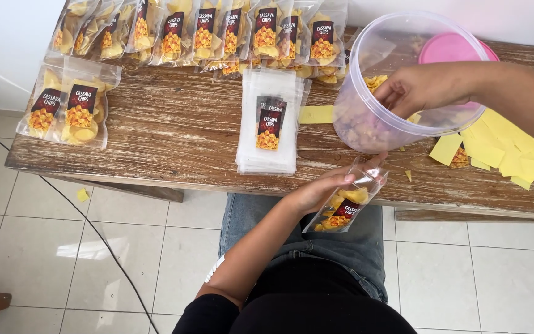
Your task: Manually filling small plastic bags with cassava chips from a large container
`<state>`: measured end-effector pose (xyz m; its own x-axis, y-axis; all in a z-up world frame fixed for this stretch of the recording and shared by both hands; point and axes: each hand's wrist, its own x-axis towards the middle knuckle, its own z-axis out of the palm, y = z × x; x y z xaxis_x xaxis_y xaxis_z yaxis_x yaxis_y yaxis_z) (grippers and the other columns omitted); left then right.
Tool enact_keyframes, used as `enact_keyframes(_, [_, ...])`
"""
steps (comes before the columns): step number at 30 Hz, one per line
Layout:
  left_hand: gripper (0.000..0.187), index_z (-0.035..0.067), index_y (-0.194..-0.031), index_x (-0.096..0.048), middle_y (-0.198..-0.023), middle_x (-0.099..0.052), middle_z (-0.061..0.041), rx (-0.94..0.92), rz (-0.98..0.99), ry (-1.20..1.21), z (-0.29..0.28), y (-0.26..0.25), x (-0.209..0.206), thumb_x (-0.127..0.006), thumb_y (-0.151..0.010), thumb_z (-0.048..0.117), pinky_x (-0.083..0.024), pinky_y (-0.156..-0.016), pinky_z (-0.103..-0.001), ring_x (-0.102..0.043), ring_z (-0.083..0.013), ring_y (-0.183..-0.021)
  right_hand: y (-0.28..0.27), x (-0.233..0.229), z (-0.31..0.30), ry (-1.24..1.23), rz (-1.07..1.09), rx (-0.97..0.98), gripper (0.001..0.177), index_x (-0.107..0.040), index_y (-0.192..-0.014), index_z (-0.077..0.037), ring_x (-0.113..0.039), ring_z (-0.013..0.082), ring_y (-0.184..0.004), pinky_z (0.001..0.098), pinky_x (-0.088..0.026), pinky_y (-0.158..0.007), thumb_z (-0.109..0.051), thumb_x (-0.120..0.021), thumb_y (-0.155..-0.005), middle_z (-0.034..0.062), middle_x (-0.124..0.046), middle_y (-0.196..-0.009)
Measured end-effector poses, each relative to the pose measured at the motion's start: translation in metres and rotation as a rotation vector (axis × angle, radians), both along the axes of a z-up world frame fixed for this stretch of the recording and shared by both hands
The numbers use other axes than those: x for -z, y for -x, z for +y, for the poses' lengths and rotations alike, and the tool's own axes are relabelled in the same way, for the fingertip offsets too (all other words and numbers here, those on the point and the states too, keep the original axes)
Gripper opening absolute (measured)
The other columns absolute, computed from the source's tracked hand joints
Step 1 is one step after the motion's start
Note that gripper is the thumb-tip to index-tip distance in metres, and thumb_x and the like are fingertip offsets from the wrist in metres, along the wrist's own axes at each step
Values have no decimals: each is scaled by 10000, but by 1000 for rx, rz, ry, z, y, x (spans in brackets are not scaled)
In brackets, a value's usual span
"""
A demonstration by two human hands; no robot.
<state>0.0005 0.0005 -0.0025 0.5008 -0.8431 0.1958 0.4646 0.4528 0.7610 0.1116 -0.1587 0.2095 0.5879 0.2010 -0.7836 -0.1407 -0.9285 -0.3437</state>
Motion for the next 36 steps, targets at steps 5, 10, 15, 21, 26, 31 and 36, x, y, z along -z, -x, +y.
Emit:
enact_keyframes(5, [848,82,-1580,-366,-1712,-257,-51,78,156,172,-3,0,8,-687,-928,520,-339,-1238,-395,-481,-210,-1412,-15,14,-37,-150,-106,155,243,-777,-1110,86,-731,293,-928,355,-538,-946,1,-739,-886,214,-812,-1004])
enact_keyframes(10, [519,122,-1345,-665,-1723,-277,-127,-22,3,243,-2,-1,1,-618,-1030,532,-410,-1185,-479,-414,-304,-1522,6,-14,-31,-298,-190,367,278,-661,-1173,170,-698,373,-1015,399,-539,-1028,117,-639,-901,306,-736,-1080])
enact_keyframes(15, [479,126,-1266,-701,-1693,-320,-180,38,43,295,-5,-3,6,-614,-1035,536,-365,-1211,-525,-393,-365,-1531,11,0,-74,-576,-343,396,307,-590,-1194,242,-633,428,-996,468,-550,-1027,212,-547,-892,365,-642,-1064])
enact_keyframes(21, [546,152,-1332,-657,-1682,-356,-167,32,-46,182,2,-1,-9,-614,-1015,595,-405,-1215,-504,-451,-287,-1498,48,10,-100,-835,-398,330,239,-612,-1089,246,-731,483,-883,473,-647,-831,232,-570,-854,407,-706,-1011])
enact_keyframes(26, [606,144,-1402,-614,-1670,-394,-141,18,-103,149,2,-1,-12,-623,-1012,607,-329,-1285,-472,-391,-285,-1555,121,-5,-37,-584,-625,337,280,-711,-1125,72,-743,236,-858,296,-614,-837,43,-709,-846,187,-772,-983])
enact_keyframes(31, [814,43,-1511,-498,-1657,-414,-142,33,-29,92,-1,0,-8,-672,-945,602,-434,-1218,-449,-475,-264,-1485,159,0,-25,-511,-787,400,243,-734,-1120,7,-635,96,-813,174,-366,-569,-46,-742,-883,100,-767,-1032])
enact_keyframes(36, [713,92,-1399,-600,-1363,-661,-129,-58,-75,15,-7,-3,17,-659,-942,636,-503,-1063,-398,-655,-266,-1217,169,6,-19,-438,-754,338,234,-776,-1073,-94,-336,66,-397,191,-248,-359,-134,-759,-843,26,-818,-985])
